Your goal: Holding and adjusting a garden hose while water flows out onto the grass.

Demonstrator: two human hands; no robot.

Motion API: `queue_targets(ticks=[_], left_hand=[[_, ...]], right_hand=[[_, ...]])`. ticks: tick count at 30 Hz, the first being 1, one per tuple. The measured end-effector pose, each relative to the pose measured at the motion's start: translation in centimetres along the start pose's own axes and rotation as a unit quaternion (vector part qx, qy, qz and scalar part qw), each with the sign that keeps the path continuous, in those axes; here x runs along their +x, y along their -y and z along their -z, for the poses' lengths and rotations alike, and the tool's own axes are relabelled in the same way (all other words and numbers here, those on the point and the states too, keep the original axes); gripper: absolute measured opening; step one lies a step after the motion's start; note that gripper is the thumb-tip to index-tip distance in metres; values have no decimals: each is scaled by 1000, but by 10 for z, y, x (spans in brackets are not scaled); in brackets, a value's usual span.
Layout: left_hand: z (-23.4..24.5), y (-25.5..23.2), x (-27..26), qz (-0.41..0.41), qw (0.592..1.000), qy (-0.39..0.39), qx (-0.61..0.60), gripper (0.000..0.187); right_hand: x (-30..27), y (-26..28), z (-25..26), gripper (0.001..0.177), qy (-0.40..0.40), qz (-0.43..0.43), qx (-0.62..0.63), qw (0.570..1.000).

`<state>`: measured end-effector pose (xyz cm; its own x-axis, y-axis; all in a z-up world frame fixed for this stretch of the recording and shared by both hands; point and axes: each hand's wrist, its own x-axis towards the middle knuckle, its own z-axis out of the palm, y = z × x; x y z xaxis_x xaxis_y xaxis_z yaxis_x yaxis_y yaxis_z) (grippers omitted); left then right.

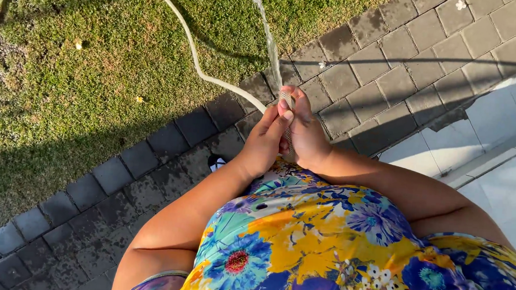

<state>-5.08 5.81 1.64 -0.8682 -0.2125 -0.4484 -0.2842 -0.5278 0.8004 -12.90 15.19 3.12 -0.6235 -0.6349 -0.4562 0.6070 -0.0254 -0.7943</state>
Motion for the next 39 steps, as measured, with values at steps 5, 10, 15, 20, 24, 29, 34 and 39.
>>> queue_targets(ticks=[5,10,15,20,24,29,34,39], left_hand=[[-3,10,10,4,1000,8,10,27],[0,18,12,-15,1000,4,13,27],[1,12,8,-40,999,-21,-12,28],[10,8,7,-54,997,-50,-27,28],[29,6,16,-64,996,-52,-45,29],[42,-24,18,-90,994,-55,-33,29],[61,-38,26,-62,995,-63,-40,27],[77,-37,36,-74,996,-19,-39,29]], right_hand=[[0,-5,12,39,16,17,50,998],[0,5,9,36,39,-8,43,998],[12,-1,9,28,78,-23,35,996],[25,4,-3,29,105,-52,19,993],[39,12,-21,28,97,-73,10,993],[54,24,-43,34,134,-46,12,990],[72,19,-59,37,131,-25,40,990],[81,14,-64,34,97,-9,20,995]])
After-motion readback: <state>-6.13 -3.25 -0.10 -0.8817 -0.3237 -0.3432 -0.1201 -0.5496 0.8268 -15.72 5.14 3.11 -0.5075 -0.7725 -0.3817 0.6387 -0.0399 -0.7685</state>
